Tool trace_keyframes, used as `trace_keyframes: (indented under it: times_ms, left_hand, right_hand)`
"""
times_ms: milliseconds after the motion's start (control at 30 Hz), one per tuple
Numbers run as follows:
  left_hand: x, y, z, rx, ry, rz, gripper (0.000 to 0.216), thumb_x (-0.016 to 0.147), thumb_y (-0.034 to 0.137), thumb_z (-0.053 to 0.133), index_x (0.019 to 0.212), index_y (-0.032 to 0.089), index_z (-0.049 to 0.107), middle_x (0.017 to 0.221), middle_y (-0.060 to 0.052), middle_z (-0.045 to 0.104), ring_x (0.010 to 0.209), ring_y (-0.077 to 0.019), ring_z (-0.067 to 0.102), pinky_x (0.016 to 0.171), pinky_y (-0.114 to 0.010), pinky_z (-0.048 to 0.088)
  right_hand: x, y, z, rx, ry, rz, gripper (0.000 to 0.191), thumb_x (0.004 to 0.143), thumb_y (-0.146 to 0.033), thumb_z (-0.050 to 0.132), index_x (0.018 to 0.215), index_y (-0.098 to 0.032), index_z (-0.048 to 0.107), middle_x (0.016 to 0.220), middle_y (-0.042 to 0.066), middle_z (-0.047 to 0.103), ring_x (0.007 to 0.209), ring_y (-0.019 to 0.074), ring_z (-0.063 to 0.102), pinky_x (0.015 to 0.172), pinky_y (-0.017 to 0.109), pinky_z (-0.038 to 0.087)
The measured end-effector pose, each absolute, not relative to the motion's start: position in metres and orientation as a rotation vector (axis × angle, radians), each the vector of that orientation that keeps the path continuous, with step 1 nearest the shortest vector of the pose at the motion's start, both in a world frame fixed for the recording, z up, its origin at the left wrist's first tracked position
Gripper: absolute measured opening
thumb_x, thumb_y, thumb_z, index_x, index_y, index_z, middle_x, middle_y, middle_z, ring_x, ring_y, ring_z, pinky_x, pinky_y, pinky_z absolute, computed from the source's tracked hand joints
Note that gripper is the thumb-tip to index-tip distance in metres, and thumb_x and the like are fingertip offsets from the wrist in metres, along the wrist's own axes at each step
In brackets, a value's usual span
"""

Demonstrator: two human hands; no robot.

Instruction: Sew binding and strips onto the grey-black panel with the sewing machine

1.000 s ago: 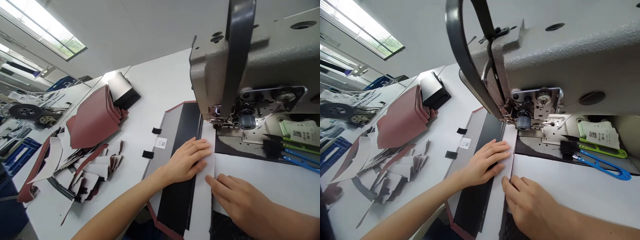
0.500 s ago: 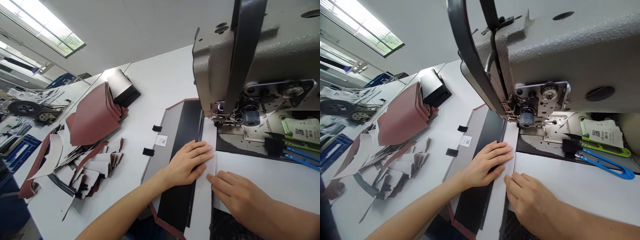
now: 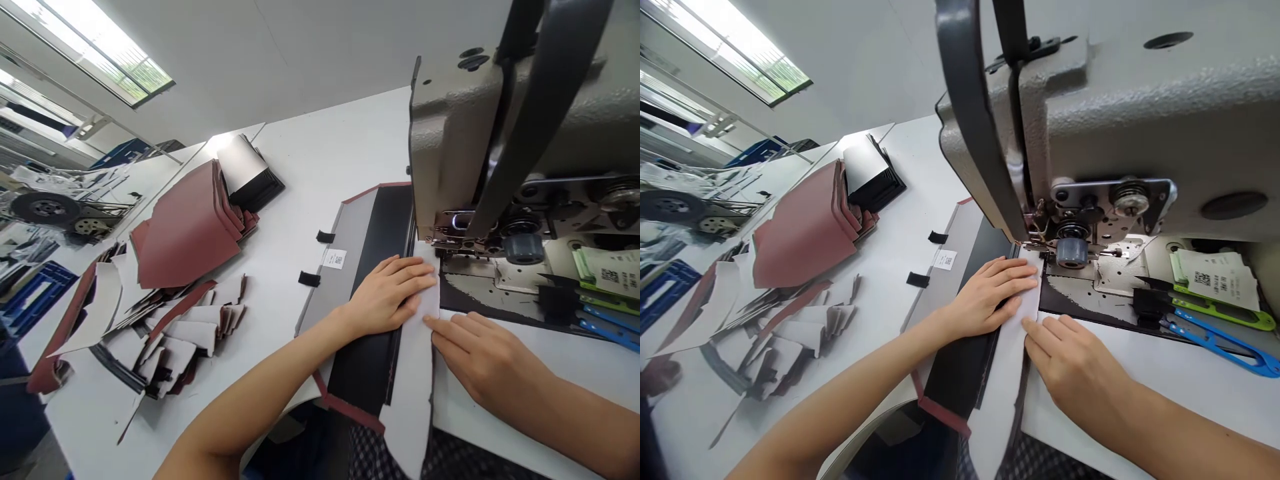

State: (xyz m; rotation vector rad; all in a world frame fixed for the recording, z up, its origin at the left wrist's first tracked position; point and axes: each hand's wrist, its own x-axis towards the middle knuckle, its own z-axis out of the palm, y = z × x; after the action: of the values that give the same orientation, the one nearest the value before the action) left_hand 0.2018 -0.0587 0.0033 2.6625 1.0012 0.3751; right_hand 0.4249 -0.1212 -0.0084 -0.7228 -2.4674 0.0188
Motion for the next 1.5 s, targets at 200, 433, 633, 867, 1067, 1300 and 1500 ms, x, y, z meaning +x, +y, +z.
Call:
trace_keyframes:
  times_ms: [200,433,633,867,1067,1300,1500]
  left_hand:
    - [0.205,-0.032,-0.002,2.670,1.007,0.382,0.036,0.100,0.022,0.041,0.130,0.023,0.062,0.146,-0.004,0.057,0.142,-0.0220,0.045,0.123,-0.045,0.032]
    - [0.209,-0.015,-0.004,2.670,1.025,0.398,0.035,0.098,0.018,0.042,0.124,0.021,0.065,0.142,-0.005,0.060,0.138,-0.0236,0.048,0.121,-0.047,0.036]
    - [0.206,-0.050,0.011,2.645,0.955,0.436,0.040,0.092,0.007,0.043,0.125,0.019,0.061,0.142,-0.007,0.060,0.140,-0.0200,0.047,0.124,-0.044,0.031]
    - [0.193,-0.100,0.011,2.662,1.016,0.343,0.040,0.103,0.023,0.039,0.142,0.024,0.048,0.154,-0.008,0.049,0.138,-0.0185,0.050,0.119,-0.041,0.033]
    - [0.190,-0.102,0.005,2.683,1.073,0.259,0.048,0.097,0.017,0.040,0.143,0.025,0.051,0.155,-0.003,0.049,0.134,-0.0225,0.048,0.106,-0.039,0.037]
    - [0.193,-0.089,0.007,2.648,1.059,0.227,0.046,0.095,0.016,0.041,0.137,0.026,0.056,0.154,0.003,0.050,0.134,-0.0229,0.044,0.106,-0.041,0.032]
    - [0.196,-0.060,0.005,2.674,1.038,0.197,0.047,0.097,0.017,0.038,0.140,0.026,0.054,0.156,0.002,0.047,0.133,-0.0238,0.044,0.106,-0.043,0.030]
  right_hand:
    - [0.426,-0.104,-0.005,-0.786,-2.479,-0.049,0.023,0.092,-0.004,0.050,0.095,-0.012,0.072,0.111,0.011,0.072,0.080,0.0196,0.055,0.074,0.037,0.045]
    - [0.428,-0.105,-0.009,-0.831,-2.486,-0.064,0.022,0.092,-0.004,0.051,0.102,-0.005,0.071,0.121,0.016,0.068,0.096,0.0261,0.055,0.082,0.042,0.048]
    - [0.422,-0.141,-0.010,-0.631,-2.437,0.090,0.027,0.087,0.003,0.047,0.095,-0.006,0.072,0.115,0.018,0.066,0.088,0.0230,0.054,0.074,0.037,0.053]
    - [0.419,-0.144,-0.010,-0.637,-2.445,0.121,0.031,0.087,0.004,0.045,0.100,-0.003,0.071,0.110,0.018,0.067,0.095,0.0230,0.058,0.076,0.034,0.056]
    - [0.416,-0.145,-0.007,-0.655,-2.452,0.065,0.030,0.084,0.006,0.046,0.090,-0.005,0.073,0.103,0.018,0.068,0.091,0.0238,0.058,0.075,0.034,0.056]
    - [0.416,-0.137,-0.006,-0.676,-2.496,-0.016,0.031,0.086,0.004,0.044,0.094,-0.003,0.074,0.100,0.018,0.069,0.090,0.0246,0.059,0.079,0.036,0.056]
    - [0.421,-0.121,-0.008,-0.702,-2.544,-0.104,0.034,0.081,0.006,0.044,0.100,0.003,0.073,0.106,0.021,0.068,0.091,0.0267,0.058,0.082,0.039,0.056]
